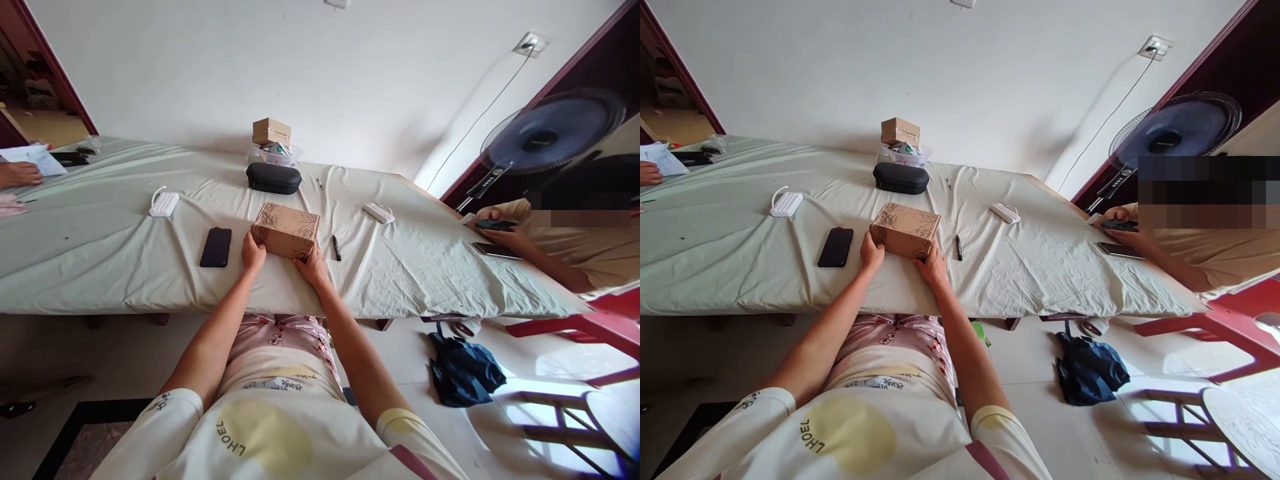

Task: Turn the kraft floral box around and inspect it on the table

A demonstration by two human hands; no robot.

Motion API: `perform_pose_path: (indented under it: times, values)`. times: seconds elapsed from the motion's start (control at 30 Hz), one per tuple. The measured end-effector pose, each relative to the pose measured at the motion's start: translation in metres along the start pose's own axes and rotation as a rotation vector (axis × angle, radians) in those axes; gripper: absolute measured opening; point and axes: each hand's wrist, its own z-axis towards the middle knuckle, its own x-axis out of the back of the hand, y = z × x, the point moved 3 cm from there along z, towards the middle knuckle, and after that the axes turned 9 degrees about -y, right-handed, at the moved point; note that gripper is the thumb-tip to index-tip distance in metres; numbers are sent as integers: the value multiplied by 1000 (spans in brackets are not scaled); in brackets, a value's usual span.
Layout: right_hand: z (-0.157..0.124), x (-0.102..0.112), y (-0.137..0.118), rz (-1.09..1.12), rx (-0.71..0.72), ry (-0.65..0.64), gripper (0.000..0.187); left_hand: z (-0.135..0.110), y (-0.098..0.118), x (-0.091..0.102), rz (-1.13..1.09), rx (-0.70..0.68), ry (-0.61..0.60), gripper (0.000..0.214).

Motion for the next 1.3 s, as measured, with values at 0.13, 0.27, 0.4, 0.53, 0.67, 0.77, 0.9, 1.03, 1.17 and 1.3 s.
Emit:
perform_pose_path:
  times: [0.13,0.27,0.4,0.53,0.67,0.77,0.9,1.03,1.17,1.3]
  values:
    - [-4,-3,5,30,-72,-83,99,-9,-4,6,27,-23,-11,57]
    - [-1,-1,6,71,-81,-90,101,-8,0,10,40,-28,-29,53]
    - [-1,0,7,72,-79,-69,97,-9,4,12,53,-13,-31,52]
    - [-2,1,6,72,-70,-66,94,-11,5,14,55,-8,-26,48]
    - [-3,1,4,74,-121,-74,96,-11,6,16,49,13,-23,44]
    - [-4,3,1,85,-138,-73,95,-10,10,17,51,29,-33,45]
    - [-5,4,-3,80,-127,-93,98,-9,15,17,78,47,-64,48]
    - [-6,6,-8,30,-153,-120,99,-8,14,16,82,50,-58,47]
    - [-7,7,-11,31,-167,-147,97,-6,9,16,66,43,-45,45]
    - [-7,8,-10,76,-152,-150,99,-4,3,15,70,44,-19,46]
